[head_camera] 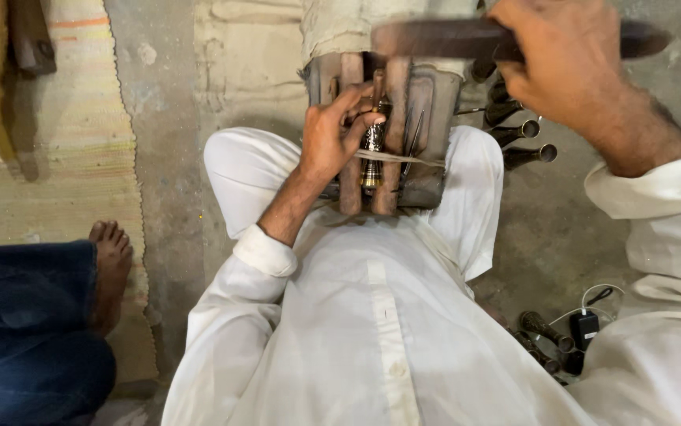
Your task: The person sits cross-legged on the floor with a brass object held in a wooden work block, holds a small punch against the metal, and strikes the punch with a wooden mallet, repeatedly repositioning the punch to work the brass surface.
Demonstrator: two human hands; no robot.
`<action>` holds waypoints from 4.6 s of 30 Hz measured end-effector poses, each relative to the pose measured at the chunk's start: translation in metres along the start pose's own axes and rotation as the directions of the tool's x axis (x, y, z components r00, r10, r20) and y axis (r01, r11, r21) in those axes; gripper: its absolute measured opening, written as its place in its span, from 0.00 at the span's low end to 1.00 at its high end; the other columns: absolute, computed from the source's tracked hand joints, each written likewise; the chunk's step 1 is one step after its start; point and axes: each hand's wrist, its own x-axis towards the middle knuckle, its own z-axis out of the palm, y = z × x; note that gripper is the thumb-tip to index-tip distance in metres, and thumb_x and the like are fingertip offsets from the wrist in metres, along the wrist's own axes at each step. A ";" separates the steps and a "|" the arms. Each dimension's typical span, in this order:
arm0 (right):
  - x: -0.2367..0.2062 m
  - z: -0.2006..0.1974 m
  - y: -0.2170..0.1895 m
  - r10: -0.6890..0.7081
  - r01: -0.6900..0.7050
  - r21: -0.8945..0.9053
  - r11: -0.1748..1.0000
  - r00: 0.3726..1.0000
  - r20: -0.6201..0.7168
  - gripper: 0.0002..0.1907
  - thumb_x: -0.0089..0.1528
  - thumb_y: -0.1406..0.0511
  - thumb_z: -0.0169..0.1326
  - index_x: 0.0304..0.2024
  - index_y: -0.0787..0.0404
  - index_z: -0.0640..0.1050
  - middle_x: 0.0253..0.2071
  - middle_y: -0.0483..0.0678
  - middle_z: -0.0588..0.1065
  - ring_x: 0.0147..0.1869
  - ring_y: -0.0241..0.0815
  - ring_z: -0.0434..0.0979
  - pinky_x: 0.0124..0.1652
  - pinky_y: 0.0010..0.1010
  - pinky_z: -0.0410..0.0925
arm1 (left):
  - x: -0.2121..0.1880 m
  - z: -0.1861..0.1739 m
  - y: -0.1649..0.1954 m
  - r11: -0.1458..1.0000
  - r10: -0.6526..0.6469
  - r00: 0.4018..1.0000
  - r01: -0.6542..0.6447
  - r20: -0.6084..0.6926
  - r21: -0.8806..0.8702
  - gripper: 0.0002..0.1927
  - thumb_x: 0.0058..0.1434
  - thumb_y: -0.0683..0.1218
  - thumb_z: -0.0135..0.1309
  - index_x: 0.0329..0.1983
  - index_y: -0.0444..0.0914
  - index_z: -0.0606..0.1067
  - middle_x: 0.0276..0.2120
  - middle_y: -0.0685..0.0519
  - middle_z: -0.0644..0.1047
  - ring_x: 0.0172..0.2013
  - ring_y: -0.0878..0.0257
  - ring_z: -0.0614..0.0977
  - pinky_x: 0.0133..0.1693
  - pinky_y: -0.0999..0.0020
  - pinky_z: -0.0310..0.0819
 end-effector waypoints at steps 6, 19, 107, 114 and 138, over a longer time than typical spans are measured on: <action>-0.002 0.002 -0.002 0.013 -0.013 0.017 1.000 1.000 0.000 0.16 0.59 0.69 0.65 0.49 0.58 0.77 0.40 0.47 0.78 0.46 0.49 0.79 0.45 0.39 0.68 | 0.001 -0.001 -0.002 1.000 0.012 1.000 -0.012 0.004 0.029 0.23 0.62 0.41 0.66 0.60 0.38 0.75 0.40 0.46 0.85 0.42 0.57 0.89 0.41 0.64 0.84; -0.004 0.011 0.000 0.065 -0.067 0.028 0.997 0.996 0.056 0.13 0.60 0.67 0.65 0.46 0.57 0.77 0.39 0.46 0.78 0.46 0.46 0.79 0.43 0.39 0.67 | 0.002 0.000 -0.006 0.998 0.056 0.997 -0.058 0.052 0.028 0.23 0.64 0.40 0.64 0.62 0.38 0.73 0.46 0.45 0.84 0.48 0.56 0.88 0.47 0.66 0.85; -0.056 0.049 -0.018 0.247 -0.227 0.226 0.947 0.967 -0.063 0.15 0.62 0.73 0.63 0.51 0.63 0.78 0.43 0.51 0.80 0.45 0.47 0.80 0.50 0.40 0.70 | 0.036 -0.018 0.010 0.964 0.200 0.930 -0.243 0.308 0.106 0.17 0.66 0.46 0.63 0.55 0.39 0.73 0.34 0.46 0.84 0.34 0.48 0.86 0.35 0.57 0.80; -0.055 0.048 -0.022 0.366 -0.321 0.359 0.876 0.928 -0.064 0.13 0.66 0.71 0.64 0.51 0.64 0.77 0.42 0.53 0.79 0.45 0.49 0.79 0.45 0.40 0.69 | 0.038 -0.019 0.011 0.957 0.182 0.926 -0.244 0.331 0.157 0.17 0.66 0.47 0.64 0.53 0.38 0.73 0.33 0.43 0.82 0.33 0.44 0.84 0.34 0.54 0.78; -0.067 0.052 -0.026 0.414 -0.368 0.343 0.864 0.908 -0.068 0.15 0.63 0.72 0.66 0.49 0.67 0.76 0.37 0.56 0.76 0.39 0.55 0.76 0.40 0.44 0.66 | 0.039 -0.019 0.005 0.962 0.145 0.908 -0.222 0.392 0.160 0.17 0.67 0.50 0.64 0.55 0.40 0.75 0.29 0.46 0.82 0.29 0.49 0.84 0.33 0.56 0.78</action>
